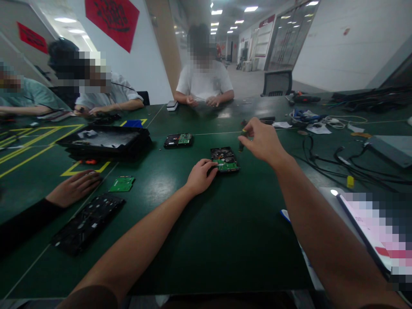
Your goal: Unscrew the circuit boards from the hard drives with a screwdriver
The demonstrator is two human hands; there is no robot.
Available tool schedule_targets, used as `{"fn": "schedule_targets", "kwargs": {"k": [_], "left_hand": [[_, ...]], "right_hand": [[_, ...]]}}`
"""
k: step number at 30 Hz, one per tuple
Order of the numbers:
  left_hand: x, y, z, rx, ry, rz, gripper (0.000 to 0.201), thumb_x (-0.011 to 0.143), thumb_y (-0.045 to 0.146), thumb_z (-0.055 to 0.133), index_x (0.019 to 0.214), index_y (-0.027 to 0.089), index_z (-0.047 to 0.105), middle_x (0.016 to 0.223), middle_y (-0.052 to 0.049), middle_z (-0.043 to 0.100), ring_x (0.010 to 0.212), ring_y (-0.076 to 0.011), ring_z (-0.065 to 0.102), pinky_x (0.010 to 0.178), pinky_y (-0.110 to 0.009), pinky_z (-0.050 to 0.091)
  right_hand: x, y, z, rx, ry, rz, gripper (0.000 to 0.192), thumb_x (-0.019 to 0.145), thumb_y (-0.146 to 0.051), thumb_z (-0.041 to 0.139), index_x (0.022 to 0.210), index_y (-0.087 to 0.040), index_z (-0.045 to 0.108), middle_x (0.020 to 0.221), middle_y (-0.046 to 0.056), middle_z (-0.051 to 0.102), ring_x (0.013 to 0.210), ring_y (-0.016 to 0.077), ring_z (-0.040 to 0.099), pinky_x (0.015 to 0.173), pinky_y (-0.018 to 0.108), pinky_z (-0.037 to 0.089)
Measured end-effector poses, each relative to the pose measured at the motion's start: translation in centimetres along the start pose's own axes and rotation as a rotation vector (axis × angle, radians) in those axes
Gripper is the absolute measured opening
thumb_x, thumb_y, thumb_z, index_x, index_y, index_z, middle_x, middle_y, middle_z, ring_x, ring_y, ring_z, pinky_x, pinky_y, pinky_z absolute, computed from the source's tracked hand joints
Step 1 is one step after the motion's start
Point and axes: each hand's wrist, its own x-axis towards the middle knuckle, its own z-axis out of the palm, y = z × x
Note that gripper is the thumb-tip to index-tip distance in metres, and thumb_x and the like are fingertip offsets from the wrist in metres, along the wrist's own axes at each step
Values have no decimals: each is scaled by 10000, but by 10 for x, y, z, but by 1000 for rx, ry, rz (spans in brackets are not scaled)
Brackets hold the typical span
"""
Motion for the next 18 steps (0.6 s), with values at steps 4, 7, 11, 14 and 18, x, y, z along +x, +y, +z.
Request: {"fn": "schedule_targets", "kwargs": {"k": [4,7,11,14,18], "left_hand": [[0,-1,1,1,0,-6,276,1028,315,614,1269,240,724,1225,-111,678,1177,-271,671,1064,-465,562],[0,-2,1,1,-2,-12,277,1029,321,611,1269,242,725,1227,-108,679,1181,-267,669,1065,-460,562],[0,-1,0,3,-4,-10,274,1029,319,612,1266,242,726,1223,-108,679,1185,-268,668,1066,-459,563],[0,2,-1,1,1,-10,271,1029,313,611,1263,241,727,1219,-109,682,1185,-269,670,1067,-464,563],[0,3,-2,9,-4,-12,272,1026,306,615,1270,250,722,1223,-105,683,1188,-269,671,1066,-465,564]], "right_hand": [[0,-2,-1,10,-29,-45,148,899,-232,692,1039,-219,644,1034,111,745,915,286,698,887,473,543],[1,-1,-1,-19,-30,-44,162,883,-208,681,1041,-216,645,1041,113,738,931,291,691,894,476,535],[1,-1,-2,-38,3,2,196,870,-239,707,1051,-211,637,1004,119,731,931,309,685,877,489,530],[1,-1,-2,-15,-27,-22,154,895,-258,695,1034,-226,634,1015,113,732,923,301,685,881,492,537],[1,-1,-2,-15,-43,-42,163,890,-243,689,1044,-236,638,1060,106,728,954,296,678,912,494,538]]}}
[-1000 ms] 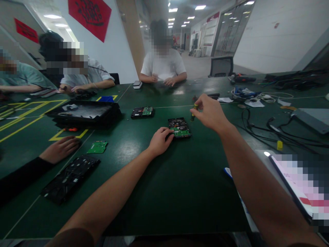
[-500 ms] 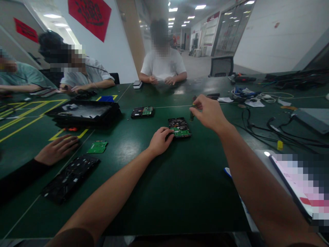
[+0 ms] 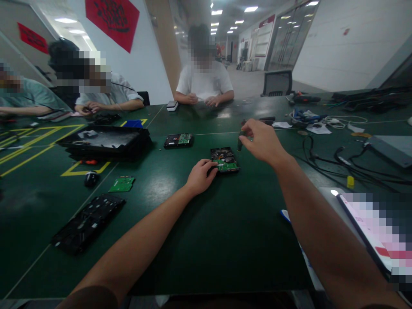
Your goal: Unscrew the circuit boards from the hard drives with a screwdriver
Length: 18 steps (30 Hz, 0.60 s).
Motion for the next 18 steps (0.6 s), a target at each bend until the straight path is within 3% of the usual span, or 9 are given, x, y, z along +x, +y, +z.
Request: {"fn": "schedule_targets", "kwargs": {"k": [18], "left_hand": [[0,2,-2,12,-18,-38,346,1000,355,653,1315,211,659,1259,-126,679,1191,-288,669,1066,-479,558]], "right_hand": [[0,1,3,58,20,34,210,868,-243,723,1054,-232,627,1064,111,745,934,298,698,864,482,566]]}}
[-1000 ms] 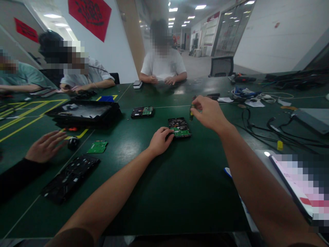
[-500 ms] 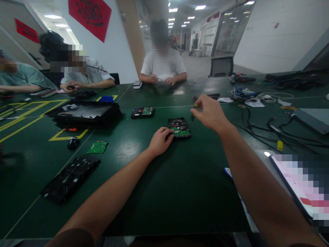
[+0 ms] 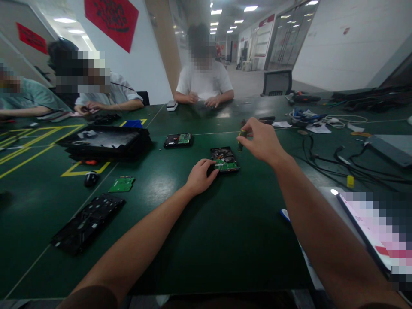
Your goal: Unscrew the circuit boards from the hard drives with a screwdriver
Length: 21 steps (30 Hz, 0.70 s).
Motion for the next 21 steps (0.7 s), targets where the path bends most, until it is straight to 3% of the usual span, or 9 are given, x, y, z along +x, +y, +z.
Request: {"fn": "schedule_targets", "kwargs": {"k": [6,11,21], "left_hand": [[0,-2,1,1,2,11,348,992,347,663,1314,216,659,1255,-122,678,1196,-288,664,1072,-480,555],[0,-3,2,7,0,5,343,998,348,653,1314,216,659,1268,-123,672,1192,-287,663,1063,-482,557],[0,-3,3,7,3,3,328,990,346,663,1295,224,665,1254,-116,677,1189,-286,666,1061,-484,559]], "right_hand": [[0,-1,0,-39,-27,-49,186,886,-212,674,1068,-233,639,1086,118,727,954,295,690,938,505,538],[-1,0,1,-17,8,11,225,876,-228,699,1085,-222,615,1065,123,721,925,299,688,889,499,554],[0,-1,1,-37,-16,-8,224,880,-245,717,1086,-227,631,1085,115,711,999,306,674,919,491,541]]}}
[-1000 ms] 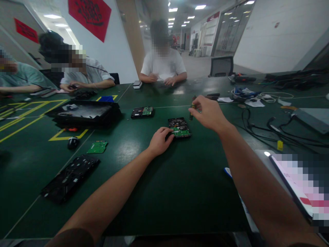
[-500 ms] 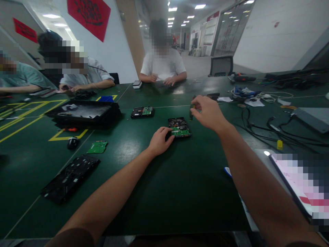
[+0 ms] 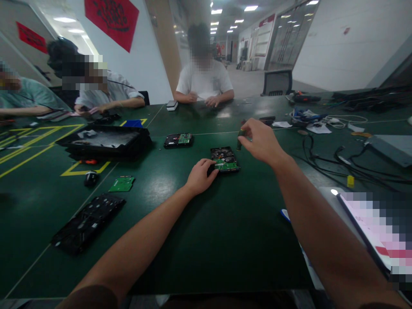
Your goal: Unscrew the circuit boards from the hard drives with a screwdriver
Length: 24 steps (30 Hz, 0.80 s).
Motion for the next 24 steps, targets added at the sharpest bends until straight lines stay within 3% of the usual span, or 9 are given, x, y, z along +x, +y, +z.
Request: {"fn": "schedule_targets", "kwargs": {"k": [24], "left_hand": [[-2,-2,1,0,-7,31,374,1019,355,627,1373,247,676,1294,-120,653,1198,-280,657,1066,-471,558]], "right_hand": [[1,0,-1,-6,16,-22,186,875,-225,711,1055,-221,663,1053,108,740,938,293,691,896,484,546]]}}
